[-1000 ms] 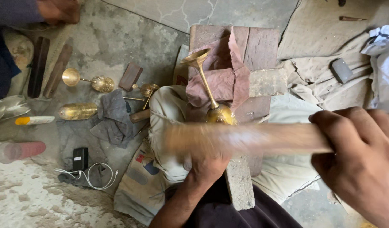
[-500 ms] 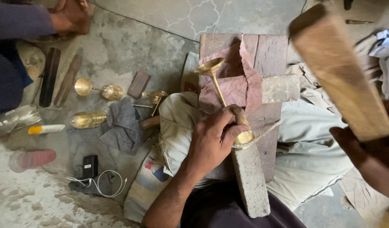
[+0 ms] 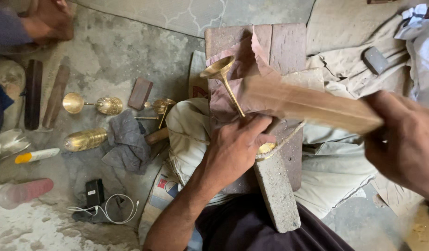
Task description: The person hammers a brass oil lamp on a wooden block using a wooden mallet and a metal punch. They repeatedly strike the punch to shape the lamp's body, occasionally rotating the lamp to work on different sections.
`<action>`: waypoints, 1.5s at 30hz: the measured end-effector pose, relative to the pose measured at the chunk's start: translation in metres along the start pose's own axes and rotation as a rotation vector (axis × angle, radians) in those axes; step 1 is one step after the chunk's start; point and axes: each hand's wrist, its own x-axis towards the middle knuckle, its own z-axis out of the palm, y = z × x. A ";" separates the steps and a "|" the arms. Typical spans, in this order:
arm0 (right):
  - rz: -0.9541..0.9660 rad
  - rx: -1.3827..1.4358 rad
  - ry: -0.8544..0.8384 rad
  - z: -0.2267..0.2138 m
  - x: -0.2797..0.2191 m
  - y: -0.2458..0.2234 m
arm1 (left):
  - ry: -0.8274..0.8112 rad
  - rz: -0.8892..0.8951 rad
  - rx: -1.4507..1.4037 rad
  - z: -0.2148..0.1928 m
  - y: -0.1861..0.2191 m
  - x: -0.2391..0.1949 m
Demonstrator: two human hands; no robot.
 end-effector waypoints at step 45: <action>-0.089 0.536 0.360 -0.008 -0.038 -0.017 | 0.381 0.001 0.236 0.054 0.006 -0.038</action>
